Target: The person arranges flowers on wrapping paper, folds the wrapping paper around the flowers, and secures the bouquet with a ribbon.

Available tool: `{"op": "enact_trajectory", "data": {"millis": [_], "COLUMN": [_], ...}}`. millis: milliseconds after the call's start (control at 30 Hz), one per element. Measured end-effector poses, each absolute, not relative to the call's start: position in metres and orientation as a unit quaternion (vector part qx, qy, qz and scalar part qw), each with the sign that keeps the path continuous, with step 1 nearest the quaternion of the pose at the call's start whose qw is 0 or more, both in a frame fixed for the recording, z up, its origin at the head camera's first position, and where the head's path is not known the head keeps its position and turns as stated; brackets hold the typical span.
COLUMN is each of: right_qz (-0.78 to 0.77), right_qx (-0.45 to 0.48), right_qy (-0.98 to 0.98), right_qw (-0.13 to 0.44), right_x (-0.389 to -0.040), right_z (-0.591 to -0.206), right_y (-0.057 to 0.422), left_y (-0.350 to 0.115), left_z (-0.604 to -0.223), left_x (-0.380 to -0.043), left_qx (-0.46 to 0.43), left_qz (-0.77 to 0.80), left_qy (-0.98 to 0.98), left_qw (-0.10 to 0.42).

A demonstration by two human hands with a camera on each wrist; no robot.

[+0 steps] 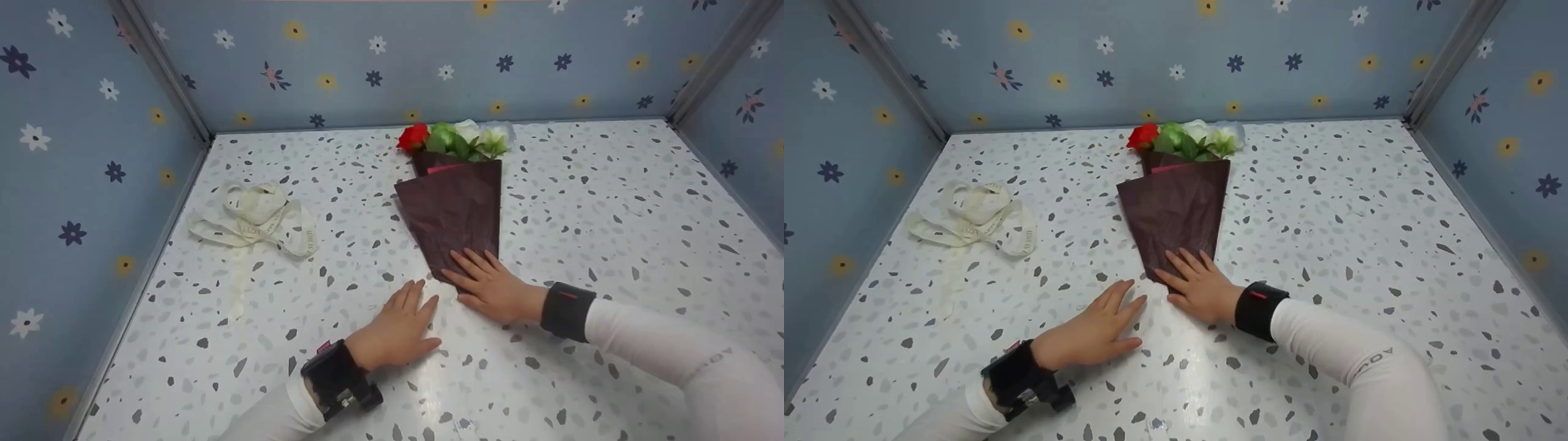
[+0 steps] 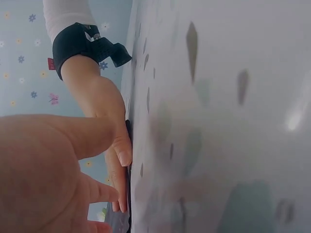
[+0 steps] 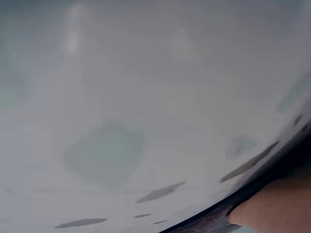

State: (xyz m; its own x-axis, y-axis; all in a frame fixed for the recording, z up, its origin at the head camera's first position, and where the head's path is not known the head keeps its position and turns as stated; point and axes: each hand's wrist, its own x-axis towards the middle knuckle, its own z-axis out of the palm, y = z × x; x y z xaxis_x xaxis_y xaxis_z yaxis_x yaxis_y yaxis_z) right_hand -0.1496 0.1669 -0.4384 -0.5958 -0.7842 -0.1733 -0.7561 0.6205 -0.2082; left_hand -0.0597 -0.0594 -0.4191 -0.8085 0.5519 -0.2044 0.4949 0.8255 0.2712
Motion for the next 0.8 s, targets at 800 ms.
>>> {"op": "enact_trajectory", "data": {"millis": [800], "right_qz": [-0.082], "right_qx": [-0.273], "right_qy": [0.946], "right_qw": [0.156], "right_x": [-0.195], "right_z": [-0.425], "right_y": [0.248], "left_y": [-0.054], "left_z": [-0.421], "left_x": [-0.069], "left_qx": [0.264], "left_qz": [0.056], "left_qy": [0.949], "left_qw": [0.160]}}
